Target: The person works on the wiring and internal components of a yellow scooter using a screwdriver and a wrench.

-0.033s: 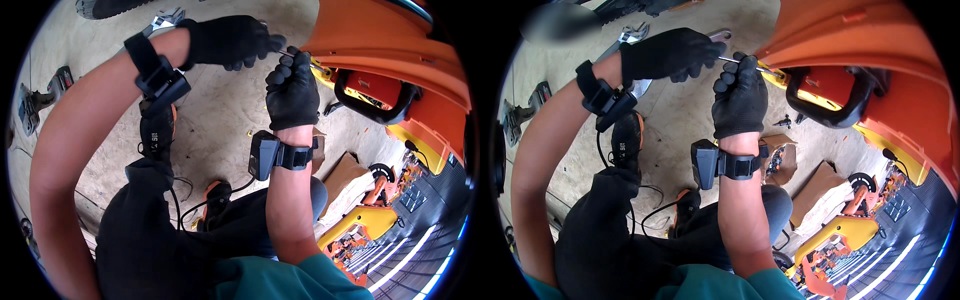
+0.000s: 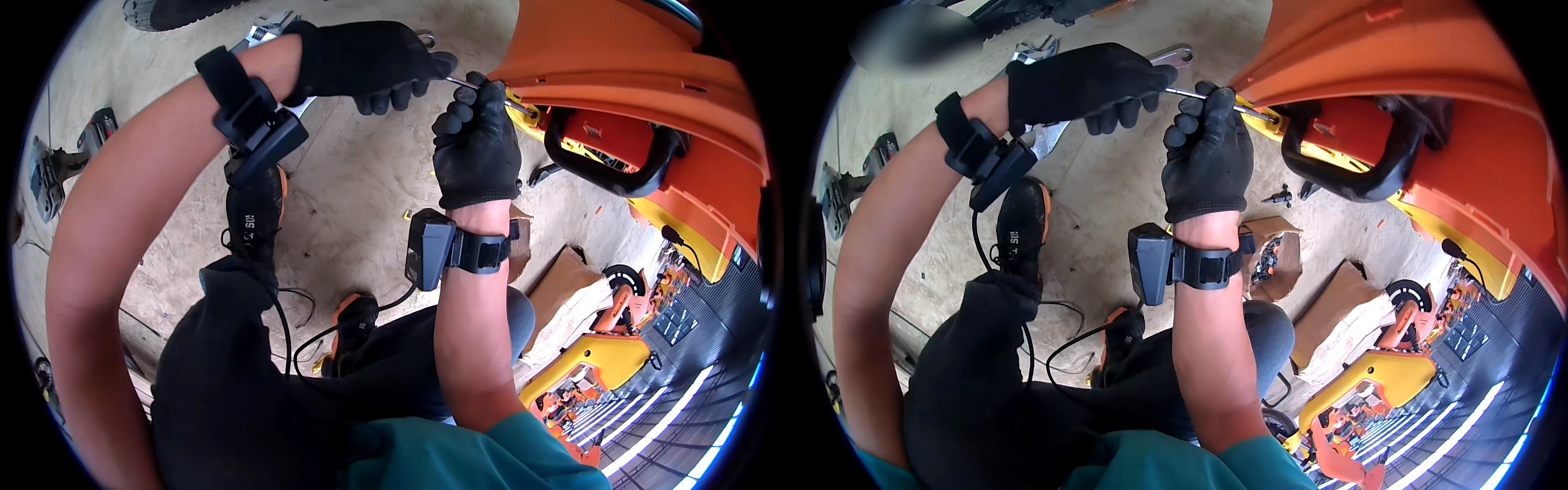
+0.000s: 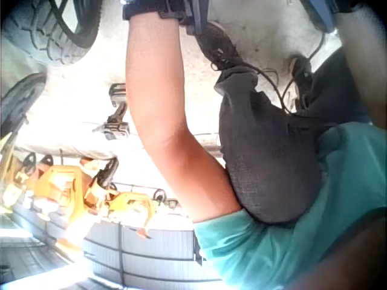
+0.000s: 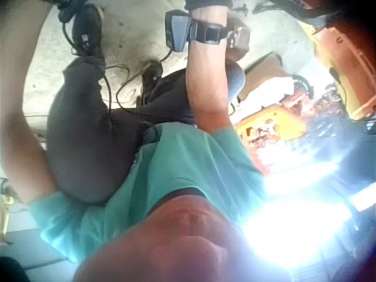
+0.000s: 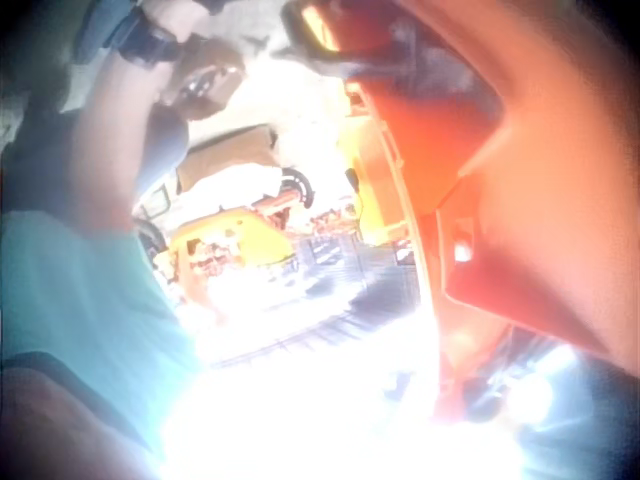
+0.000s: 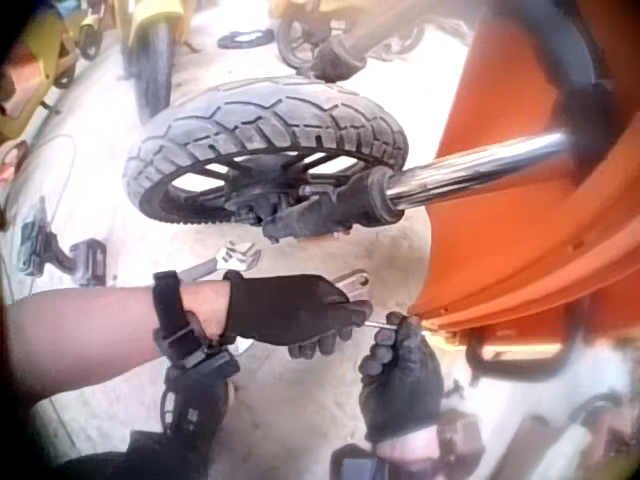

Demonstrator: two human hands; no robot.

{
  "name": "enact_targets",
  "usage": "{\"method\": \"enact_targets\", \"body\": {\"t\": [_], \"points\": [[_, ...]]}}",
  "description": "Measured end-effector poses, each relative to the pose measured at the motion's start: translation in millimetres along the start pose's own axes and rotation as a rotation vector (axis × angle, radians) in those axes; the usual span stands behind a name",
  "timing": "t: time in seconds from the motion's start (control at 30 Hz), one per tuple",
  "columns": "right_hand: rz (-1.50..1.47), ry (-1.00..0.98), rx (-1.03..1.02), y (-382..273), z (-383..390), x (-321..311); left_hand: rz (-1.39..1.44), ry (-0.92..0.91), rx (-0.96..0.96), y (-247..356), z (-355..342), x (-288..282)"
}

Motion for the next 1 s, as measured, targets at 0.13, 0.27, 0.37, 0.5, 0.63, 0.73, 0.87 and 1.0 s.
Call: {"method": "enact_targets", "body": {"t": [0.13,0.27,0.37,0.5,0.63,0.73,0.87,1.0], "points": [[0.107,-0.037,-0.037,-6.8,3.5,-8.4,0.073,-0.023,0.06,3.4,4.5,6.0],[0.405,-0.052,-0.032,-15.2,15.7,-30.1,0.149,-0.014,0.14,3.1,1.7,5.3],[0.524,-0.034,-0.001,-25.4,21.7,-59.9,0.093,-0.029,0.112,11.7,1.1,4.3],[0.596,0.008,-0.011,-39.4,25.8,-70.0,-0.027,0.076,0.305,-3.2,9.8,-25.6],[0.773,0.045,-0.086,-53.7,25.8,-71.9,0.213,-0.041,0.149,-32.9,23.5,-13.9],[1.146,0.129,-0.336,-79.8,22.4,-77.1,0.259,-0.102,0.127,-41.6,28.4,-0.7],[1.646,0.112,-0.74,-106.0,18.5,-65.9,0.202,-0.121,0.117,-44.6,27.5,6.3],[1.788,-0.087,-0.491,-98.1,4.0,-57.1,0.275,-0.109,0.163,-32.3,26.6,20.0]]}}
Point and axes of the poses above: each hand's wrist, its own z-axis away from the middle knuckle, its own x-axis out of the palm, y = z × x, the point moved 6 cm from there along -z, towards the middle knuckle, and after that the axes turned 2 degrees about z, right-handed, at the moved point
